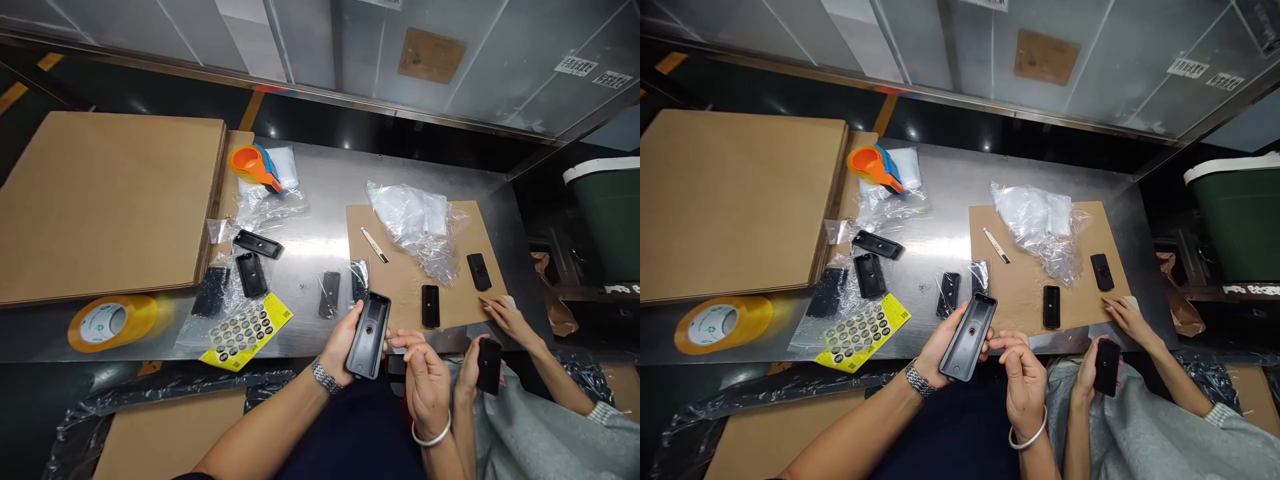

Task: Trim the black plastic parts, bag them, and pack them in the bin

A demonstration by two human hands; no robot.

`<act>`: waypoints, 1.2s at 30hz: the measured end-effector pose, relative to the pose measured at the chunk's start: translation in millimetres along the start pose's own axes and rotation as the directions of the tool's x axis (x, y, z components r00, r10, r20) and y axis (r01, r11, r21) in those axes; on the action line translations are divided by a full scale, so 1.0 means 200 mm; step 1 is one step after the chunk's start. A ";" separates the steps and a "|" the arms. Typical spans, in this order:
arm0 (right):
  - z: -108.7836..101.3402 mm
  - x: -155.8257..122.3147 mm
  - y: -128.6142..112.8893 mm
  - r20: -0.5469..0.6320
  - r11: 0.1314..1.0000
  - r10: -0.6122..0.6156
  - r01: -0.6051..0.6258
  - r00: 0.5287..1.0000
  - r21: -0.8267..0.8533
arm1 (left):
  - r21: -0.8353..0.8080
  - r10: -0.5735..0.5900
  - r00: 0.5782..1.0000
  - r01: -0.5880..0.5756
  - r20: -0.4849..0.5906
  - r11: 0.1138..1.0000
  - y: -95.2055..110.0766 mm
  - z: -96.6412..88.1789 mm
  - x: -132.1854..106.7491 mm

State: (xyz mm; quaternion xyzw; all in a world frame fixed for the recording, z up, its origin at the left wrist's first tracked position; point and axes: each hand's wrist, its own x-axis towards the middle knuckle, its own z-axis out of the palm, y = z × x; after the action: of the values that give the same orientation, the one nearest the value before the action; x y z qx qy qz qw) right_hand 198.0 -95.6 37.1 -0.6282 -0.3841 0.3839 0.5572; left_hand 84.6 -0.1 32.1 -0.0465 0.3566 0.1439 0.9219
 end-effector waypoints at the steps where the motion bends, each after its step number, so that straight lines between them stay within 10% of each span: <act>1: 0.00 0.00 0.00 -0.003 1.000 0.008 -0.008 1.000 -0.002 | 0.011 0.012 1.000 -0.012 -0.012 1.000 0.00 0.00 0.00; 7: 0.06 0.01 0.00 -0.037 0.990 0.131 -0.133 0.991 -0.046 | 0.100 0.182 0.977 -0.171 -0.114 0.980 -0.05 0.04 0.00; 14: 0.12 0.03 0.01 0.009 0.984 0.160 -0.159 0.987 -0.085 | 0.304 0.386 0.921 -0.381 0.046 0.873 -0.08 0.06 -0.04; 27: 0.10 0.06 -0.01 0.165 0.851 0.218 -0.270 0.962 0.450 | 0.405 0.545 0.830 -0.540 0.114 0.738 -0.09 0.01 -0.01; 36: 0.03 0.05 0.08 0.258 0.795 0.243 -0.344 0.935 0.500 | 0.468 0.567 0.795 -0.595 0.218 0.653 -0.07 -0.07 0.02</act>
State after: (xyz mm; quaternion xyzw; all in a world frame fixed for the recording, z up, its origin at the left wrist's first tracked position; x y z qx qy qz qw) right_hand 196.6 -85.2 19.8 -0.4615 -0.2073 0.6131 0.6068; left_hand 82.3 -16.0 18.6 0.3216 0.3531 0.3314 0.8137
